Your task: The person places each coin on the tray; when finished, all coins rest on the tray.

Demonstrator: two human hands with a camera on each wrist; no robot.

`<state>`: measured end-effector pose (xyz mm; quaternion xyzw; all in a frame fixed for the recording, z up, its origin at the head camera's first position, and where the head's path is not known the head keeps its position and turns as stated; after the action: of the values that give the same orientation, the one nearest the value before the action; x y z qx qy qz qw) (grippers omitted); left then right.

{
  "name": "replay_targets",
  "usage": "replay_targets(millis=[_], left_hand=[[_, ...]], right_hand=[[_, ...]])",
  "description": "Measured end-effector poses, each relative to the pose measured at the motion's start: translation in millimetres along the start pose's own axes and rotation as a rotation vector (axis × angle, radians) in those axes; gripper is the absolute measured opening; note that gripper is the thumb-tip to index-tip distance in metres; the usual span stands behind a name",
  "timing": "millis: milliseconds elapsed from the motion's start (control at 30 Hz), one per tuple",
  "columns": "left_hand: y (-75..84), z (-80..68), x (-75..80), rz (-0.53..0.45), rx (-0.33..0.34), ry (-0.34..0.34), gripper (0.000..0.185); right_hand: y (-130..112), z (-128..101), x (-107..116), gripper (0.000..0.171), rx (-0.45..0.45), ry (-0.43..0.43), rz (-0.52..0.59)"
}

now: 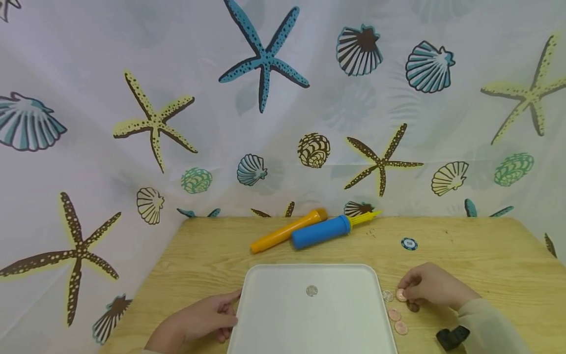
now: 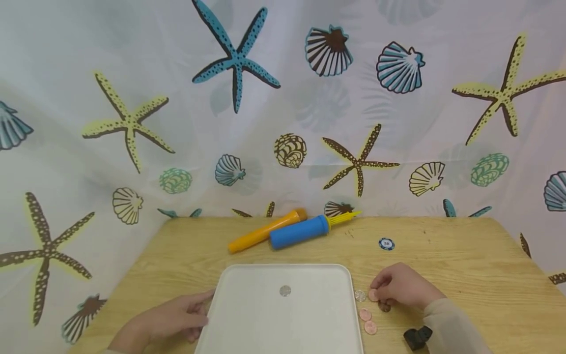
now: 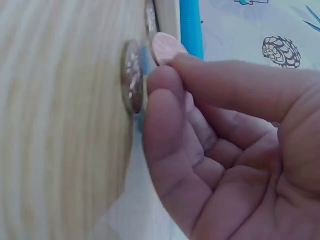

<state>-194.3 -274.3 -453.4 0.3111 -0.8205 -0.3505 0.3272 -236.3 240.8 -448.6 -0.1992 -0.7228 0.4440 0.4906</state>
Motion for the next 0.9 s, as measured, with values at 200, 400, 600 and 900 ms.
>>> replay_targets(millis=[200, 400, 600, 900], left_hand=[[-0.2, -0.3, 0.2, -0.004, -0.001, 0.006, 0.078], [0.8, -2.5, 0.1, -0.011, 0.002, -0.002, 0.079], [0.2, -3.6, -1.5, -0.017, 0.01, 0.001, 0.078], [-1.6, -2.7, -1.6, -0.016, 0.003, 0.003, 0.078]], right_hand=[[-1, 0, 2, 0.015, 0.018, 0.038, 0.114], [-8, 4, -1, 0.026, 0.051, 0.021, 0.174], [-21, 14, -10, 0.027, 0.083, 0.023, 0.157], [-42, 32, -30, 0.031, 0.051, 0.029, 0.135]])
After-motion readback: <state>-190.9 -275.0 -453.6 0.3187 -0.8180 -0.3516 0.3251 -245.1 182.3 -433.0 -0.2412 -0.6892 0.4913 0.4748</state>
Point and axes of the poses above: each hand's wrist, its own z-axis towards the middle knuckle, its own x-axis out of the back of the hand, y = z × x, the point moved 1 cm from there along z, towards the middle knuckle, and after that the axes turned 11 degrees about x, right-handed, at the moved point
